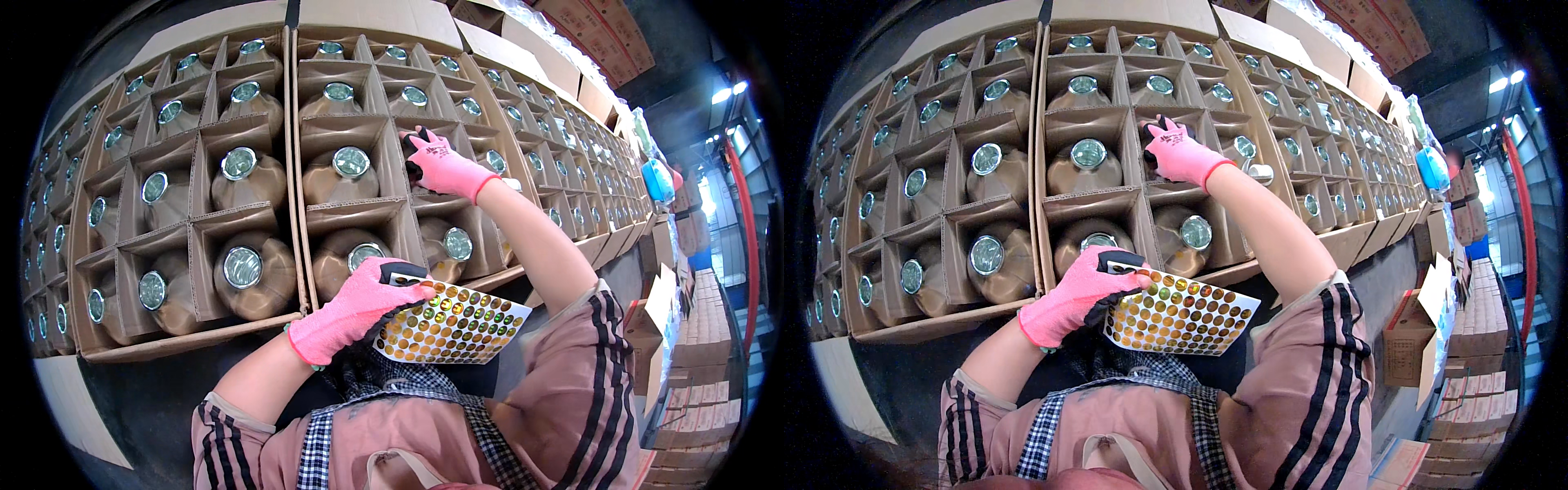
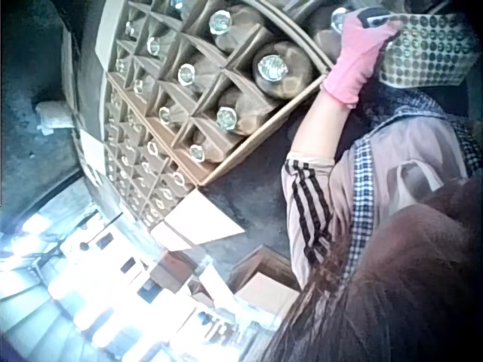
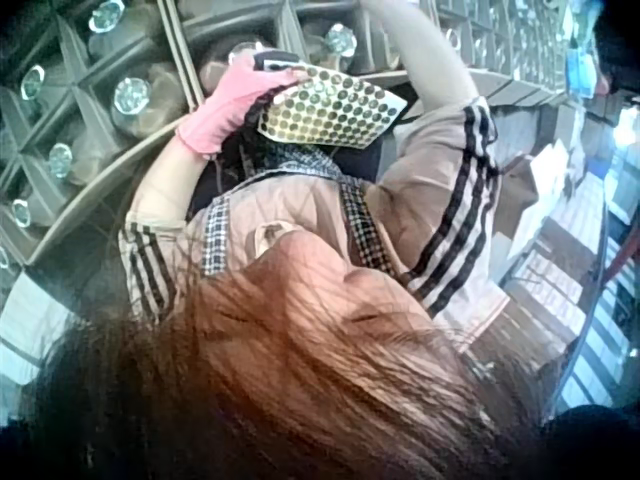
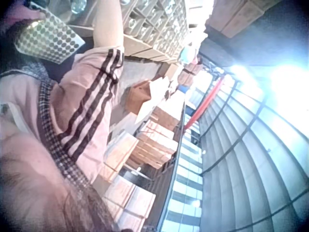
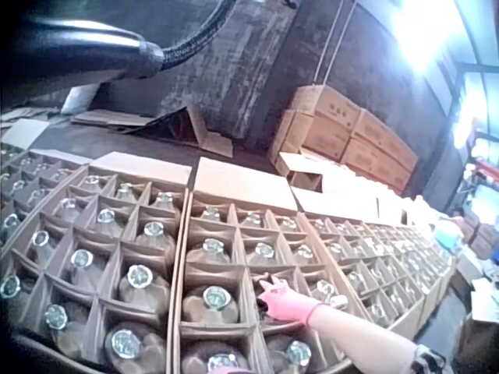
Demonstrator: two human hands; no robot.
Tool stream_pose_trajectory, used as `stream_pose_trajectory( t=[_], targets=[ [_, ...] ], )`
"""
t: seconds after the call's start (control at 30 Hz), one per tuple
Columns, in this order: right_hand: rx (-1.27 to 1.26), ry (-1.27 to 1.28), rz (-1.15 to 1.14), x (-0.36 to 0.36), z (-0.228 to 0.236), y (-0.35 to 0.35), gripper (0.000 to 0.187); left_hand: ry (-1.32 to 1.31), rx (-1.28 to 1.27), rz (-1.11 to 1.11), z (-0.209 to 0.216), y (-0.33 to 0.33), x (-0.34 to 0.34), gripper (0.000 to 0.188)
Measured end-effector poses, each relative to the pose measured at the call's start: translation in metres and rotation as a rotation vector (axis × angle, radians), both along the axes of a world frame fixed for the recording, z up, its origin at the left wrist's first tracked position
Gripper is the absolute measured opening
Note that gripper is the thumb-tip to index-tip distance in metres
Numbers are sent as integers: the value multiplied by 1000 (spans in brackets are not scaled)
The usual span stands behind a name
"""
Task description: The person applies round gold stickers to the lids of glass jars arranged in cardboard boxes. They peel individual stickers from a sheet and press them onto the jar tops one by one.
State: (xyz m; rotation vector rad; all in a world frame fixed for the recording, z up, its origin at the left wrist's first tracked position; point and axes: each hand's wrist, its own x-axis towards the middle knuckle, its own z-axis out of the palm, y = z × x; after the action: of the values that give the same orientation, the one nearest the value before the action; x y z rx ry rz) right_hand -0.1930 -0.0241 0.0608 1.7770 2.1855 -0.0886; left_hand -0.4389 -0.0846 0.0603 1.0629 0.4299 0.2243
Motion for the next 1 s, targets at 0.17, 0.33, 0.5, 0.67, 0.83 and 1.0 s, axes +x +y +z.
stream_pose_trajectory(
  t=[0.17,0.33,0.5,0.67,0.83,1.0],
  targets=[
    [15,-220,84,-4,1,4,29,11,-14,-8,4,0,0,26],
    [245,-117,12,-6,17,-2,28,2,-39,-9,4,2,1,28],
    [644,598,-177,-21,81,-53,15,-30,-224,126,-1,-1,2,27],
    [403,645,-229,-59,130,-133,21,-45,-186,237,0,-3,3,21],
    [189,547,-287,-62,130,-158,25,-1,-103,260,-2,-3,5,23],
    [263,671,-397,-61,126,-165,22,13,-63,285,4,-4,4,23]
  ],
)
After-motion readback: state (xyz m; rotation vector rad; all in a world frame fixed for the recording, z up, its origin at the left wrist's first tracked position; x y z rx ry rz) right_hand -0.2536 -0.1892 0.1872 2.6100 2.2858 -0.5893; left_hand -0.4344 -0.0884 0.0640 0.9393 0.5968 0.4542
